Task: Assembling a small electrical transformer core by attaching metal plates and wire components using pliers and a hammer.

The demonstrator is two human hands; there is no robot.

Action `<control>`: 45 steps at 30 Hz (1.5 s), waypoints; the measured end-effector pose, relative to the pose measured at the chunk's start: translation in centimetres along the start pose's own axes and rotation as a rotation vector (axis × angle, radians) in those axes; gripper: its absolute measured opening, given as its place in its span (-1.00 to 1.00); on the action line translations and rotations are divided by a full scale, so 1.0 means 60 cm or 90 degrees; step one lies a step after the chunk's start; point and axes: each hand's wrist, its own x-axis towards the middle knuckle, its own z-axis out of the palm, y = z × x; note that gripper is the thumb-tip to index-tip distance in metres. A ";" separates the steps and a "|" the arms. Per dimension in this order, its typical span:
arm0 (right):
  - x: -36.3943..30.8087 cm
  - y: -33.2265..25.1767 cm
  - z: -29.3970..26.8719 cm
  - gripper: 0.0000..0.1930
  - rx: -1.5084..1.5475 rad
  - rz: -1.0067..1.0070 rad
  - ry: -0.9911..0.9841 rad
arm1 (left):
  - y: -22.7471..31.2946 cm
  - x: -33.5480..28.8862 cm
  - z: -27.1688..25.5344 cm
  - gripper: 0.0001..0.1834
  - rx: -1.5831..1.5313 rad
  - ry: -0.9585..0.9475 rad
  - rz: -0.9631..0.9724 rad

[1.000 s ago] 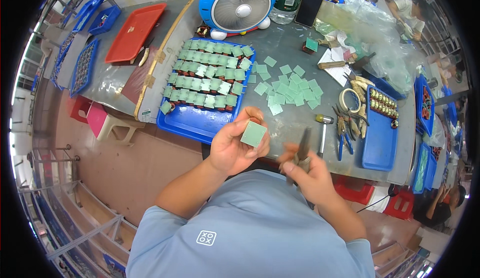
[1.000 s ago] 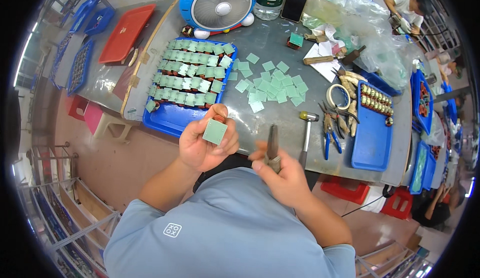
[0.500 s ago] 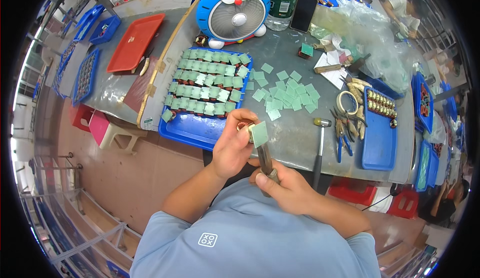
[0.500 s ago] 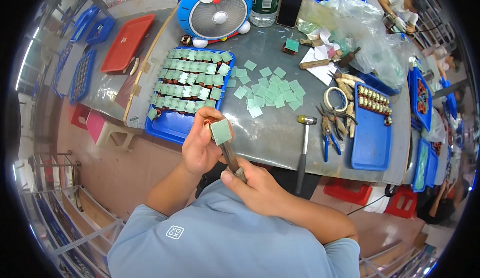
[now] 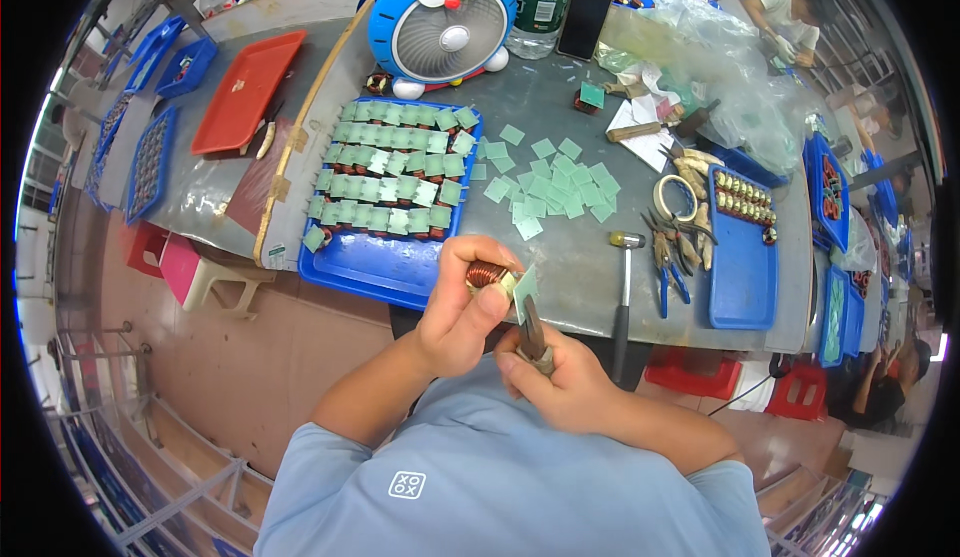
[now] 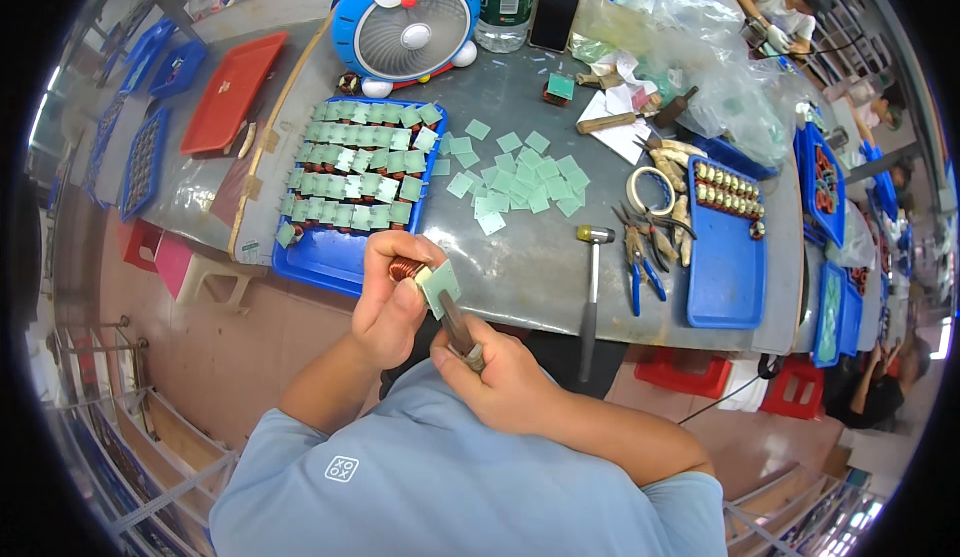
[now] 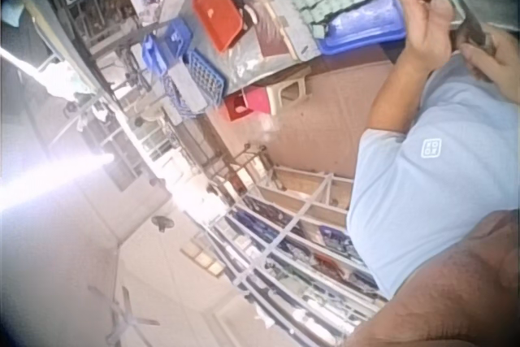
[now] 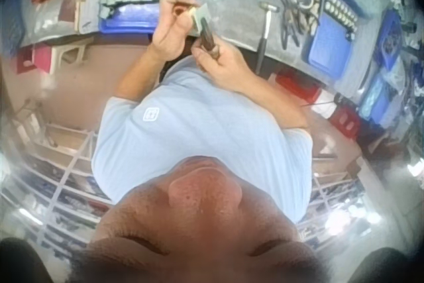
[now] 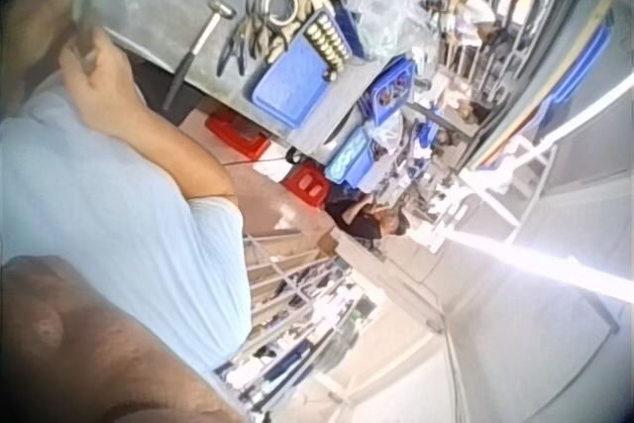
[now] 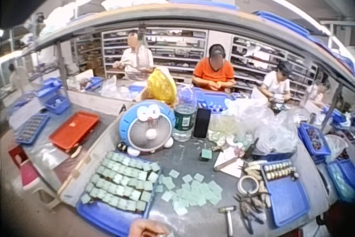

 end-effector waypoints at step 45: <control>0.003 -0.010 -0.005 -0.86 -0.075 -0.092 0.027 | 0.019 0.027 -0.016 -0.64 0.229 -0.090 0.136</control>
